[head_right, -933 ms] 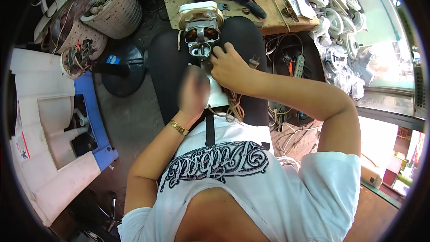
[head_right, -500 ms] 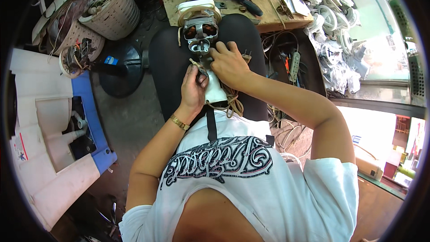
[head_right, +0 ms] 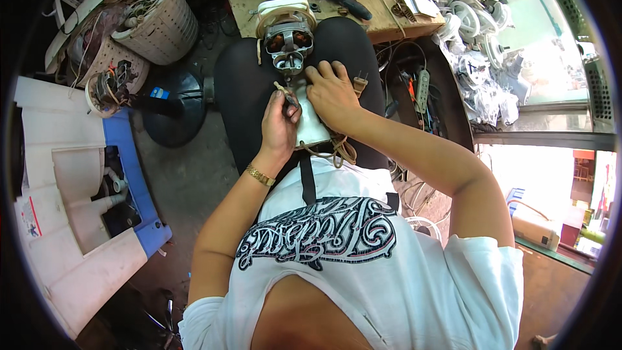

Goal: The person disassembles a fan motor assembly by hand and using a screwdriver to remove screws and wires, then picks up and handles a red angle grinder.

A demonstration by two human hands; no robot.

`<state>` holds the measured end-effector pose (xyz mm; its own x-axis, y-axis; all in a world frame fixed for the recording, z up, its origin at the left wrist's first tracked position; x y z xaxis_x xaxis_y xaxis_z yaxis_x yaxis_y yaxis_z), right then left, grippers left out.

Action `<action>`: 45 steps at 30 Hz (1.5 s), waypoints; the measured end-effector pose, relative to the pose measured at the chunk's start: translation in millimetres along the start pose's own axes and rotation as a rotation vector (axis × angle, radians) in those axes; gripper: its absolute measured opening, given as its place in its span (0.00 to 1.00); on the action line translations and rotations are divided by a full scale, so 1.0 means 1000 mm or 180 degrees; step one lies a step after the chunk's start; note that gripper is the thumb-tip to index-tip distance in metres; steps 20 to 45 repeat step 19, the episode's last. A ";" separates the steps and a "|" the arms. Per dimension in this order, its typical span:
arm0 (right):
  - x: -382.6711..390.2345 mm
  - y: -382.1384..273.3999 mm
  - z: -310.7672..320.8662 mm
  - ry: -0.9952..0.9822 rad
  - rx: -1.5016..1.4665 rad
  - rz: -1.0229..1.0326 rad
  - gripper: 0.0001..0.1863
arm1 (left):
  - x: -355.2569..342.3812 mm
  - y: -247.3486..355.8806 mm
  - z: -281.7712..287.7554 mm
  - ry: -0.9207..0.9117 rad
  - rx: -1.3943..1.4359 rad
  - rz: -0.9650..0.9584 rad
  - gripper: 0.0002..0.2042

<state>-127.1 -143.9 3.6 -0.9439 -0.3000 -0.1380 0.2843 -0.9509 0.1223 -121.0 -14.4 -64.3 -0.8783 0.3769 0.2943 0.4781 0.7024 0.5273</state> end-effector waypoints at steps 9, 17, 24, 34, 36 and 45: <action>0.006 -0.002 -0.002 0.0031 0.0196 -0.0099 0.08 | 0.004 0.003 -0.002 0.0048 -0.0293 0.0167 0.09; -0.001 0.022 0.005 -0.0058 -0.0381 0.0016 0.08 | 0.017 0.009 0.011 -0.0078 -0.0849 0.0323 0.10; -0.003 0.035 0.003 -0.0060 -0.1641 -0.0557 0.11 | 0.019 0.009 0.012 -0.0105 -0.0937 0.0269 0.11; -0.003 0.035 0.003 -0.0060 -0.1641 -0.0557 0.11 | 0.019 0.009 0.012 -0.0105 -0.0937 0.0269 0.11; -0.003 0.035 0.003 -0.0060 -0.1641 -0.0557 0.11 | 0.019 0.009 0.012 -0.0105 -0.0937 0.0269 0.11; -0.003 0.035 0.003 -0.0060 -0.1641 -0.0557 0.11 | 0.019 0.009 0.012 -0.0105 -0.0937 0.0269 0.11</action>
Point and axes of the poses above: each hand's wrist, its own x-axis away from the middle knuckle, its own z-axis out of the back of the hand, y = z × x, the point moved 3 cm from there along -x, towards the middle knuckle, and after that the axes turned 3 degrees about y, right-handed, at the moved point
